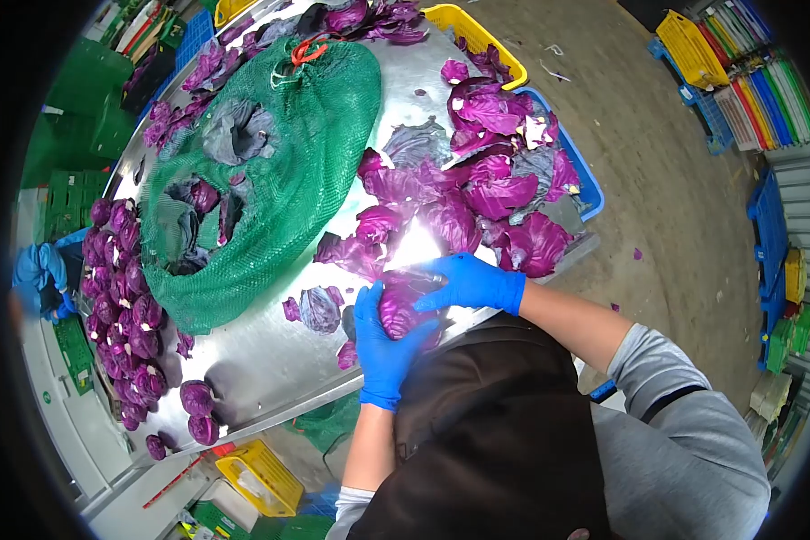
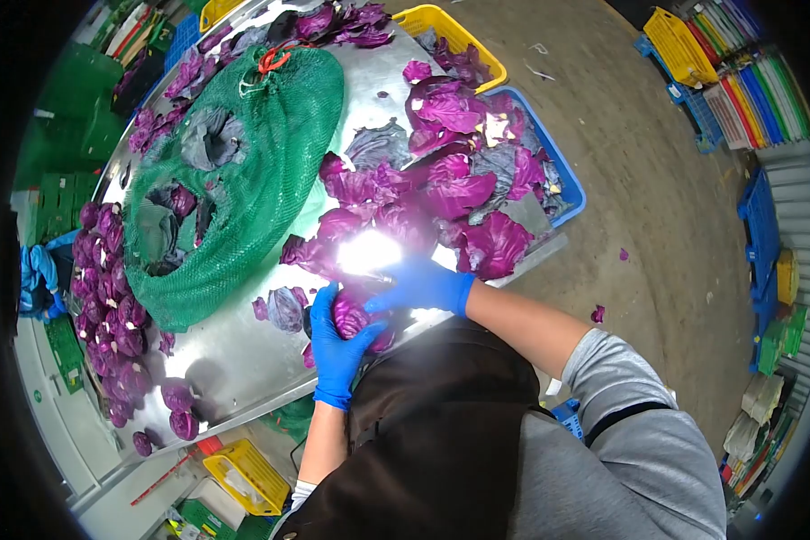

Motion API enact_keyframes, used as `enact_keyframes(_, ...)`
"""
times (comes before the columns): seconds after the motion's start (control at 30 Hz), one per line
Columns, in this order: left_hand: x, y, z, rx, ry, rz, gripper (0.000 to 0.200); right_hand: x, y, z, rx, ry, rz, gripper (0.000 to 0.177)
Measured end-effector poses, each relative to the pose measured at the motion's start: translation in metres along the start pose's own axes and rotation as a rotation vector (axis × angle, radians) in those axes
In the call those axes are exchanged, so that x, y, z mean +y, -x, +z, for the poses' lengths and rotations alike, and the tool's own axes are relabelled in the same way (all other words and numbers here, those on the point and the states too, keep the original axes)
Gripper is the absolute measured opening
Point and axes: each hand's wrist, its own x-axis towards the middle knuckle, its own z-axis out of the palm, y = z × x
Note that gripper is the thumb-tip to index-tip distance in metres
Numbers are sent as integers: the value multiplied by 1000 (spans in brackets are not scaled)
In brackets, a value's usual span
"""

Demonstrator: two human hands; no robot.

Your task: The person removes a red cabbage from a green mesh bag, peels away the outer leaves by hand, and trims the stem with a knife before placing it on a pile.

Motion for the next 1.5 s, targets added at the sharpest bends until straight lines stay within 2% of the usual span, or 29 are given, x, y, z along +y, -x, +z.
enact_keyframes(0.07, -5, 0, -2, 9, 218, -96, 88, -17, 1, -17, -90, -268, 1, 70)
enact_keyframes(0.1, -4, -1, -5, -4, 224, -120, 83, -15, 1, -14, -37, -219, -58, 62)
enact_keyframes(0.13, -3, -3, -7, -5, 221, -117, 83, -13, 0, -9, -33, -220, -60, 62)
enact_keyframes(0.2, -1, -6, -9, -6, 343, -198, 80, -11, -1, 0, 136, -162, -162, 48)
enact_keyframes(0.23, -3, -5, -10, -9, 340, -188, 80, -7, -2, -3, 146, -159, -165, 48)
enact_keyframes(0.3, -11, 0, -15, 34, 506, -241, 77, 1, -5, -13, 161, -221, 131, 36)
enact_keyframes(0.33, -15, 0, -17, 31, 503, -238, 77, 3, -8, -16, 165, -223, 130, 36)
enact_keyframes(0.4, -20, 5, -20, 111, 780, -346, 76, 4, -9, -19, 333, 193, 102, 18)
enact_keyframes(0.43, -8, 3, -23, 98, 819, -350, 76, 2, -13, -21, 429, -72, -52, 30)
enact_keyframes(0.47, -2, -1, -24, 100, 822, -345, 76, -2, -13, -24, 430, -68, -57, 30)
enact_keyframes(0.53, 5, -5, -26, 87, 603, -151, 78, -58, -8, -44, -28, -449, 267, 49)
enact_keyframes(0.57, 7, -8, -26, 92, 528, -107, 80, -72, -11, -46, -55, 56, 168, 60)
enact_keyframes(0.6, 11, -10, -26, 94, 529, -104, 80, -73, -9, -39, -10, 184, 53, 56)
enact_keyframes(0.67, 18, -13, -28, 130, 552, -73, 80, -58, -13, -22, 266, -14, -37, 44)
enact_keyframes(0.77, 25, -12, -38, 158, 597, -35, 81, -32, -14, -37, 308, 132, 12, 35)
enact_keyframes(0.8, 25, -10, -41, 175, 651, -14, 81, -28, -13, -45, 302, 127, 12, 35)
enact_keyframes(0.87, 21, -12, -45, 181, 667, -7, 81, -29, -13, -65, 271, 192, 205, 34)
enact_keyframes(0.9, 23, -13, -46, 182, 654, -12, 82, -33, -13, -66, 241, -63, 239, 40)
enact_keyframes(0.97, 24, -15, -47, 168, 635, -19, 83, -72, -9, -63, 158, -124, 182, 37)
enact_keyframes(1.0, 24, -18, -45, 163, 516, 58, 85, -86, -9, -60, 80, -175, 123, 39)
enact_keyframes(1.03, 24, -20, -43, 156, 398, 136, 88, -84, -15, -50, 91, -176, 129, 39)
enact_keyframes(1.1, 32, -23, -43, 145, 352, 175, 89, -71, -24, -29, 272, -40, 20, 40)
enact_keyframes(1.2, 35, -19, -37, 166, 319, 190, 87, -80, -24, -37, 256, 112, 52, 41)
enact_keyframes(1.23, 34, -17, -34, 162, 355, 131, 88, -75, -24, -37, 257, 111, 52, 41)
enact_keyframes(1.3, 34, -16, -35, 164, 401, 43, 83, -59, -23, -40, 386, 197, -4, 35)
enact_keyframes(1.33, 32, -17, -37, 168, 403, 42, 83, -53, -21, -49, 383, 200, -6, 35)
enact_keyframes(1.4, 29, -17, -41, 275, 774, -94, 78, -39, -17, -68, 345, 268, 308, 38)
enact_keyframes(1.43, 27, -18, -43, 283, 776, -97, 78, -37, -13, -75, 339, 271, 304, 38)
enact_keyframes(1.5, 22, -23, -52, 257, 793, -99, 77, -45, -8, -87, 113, 450, 344, 49)
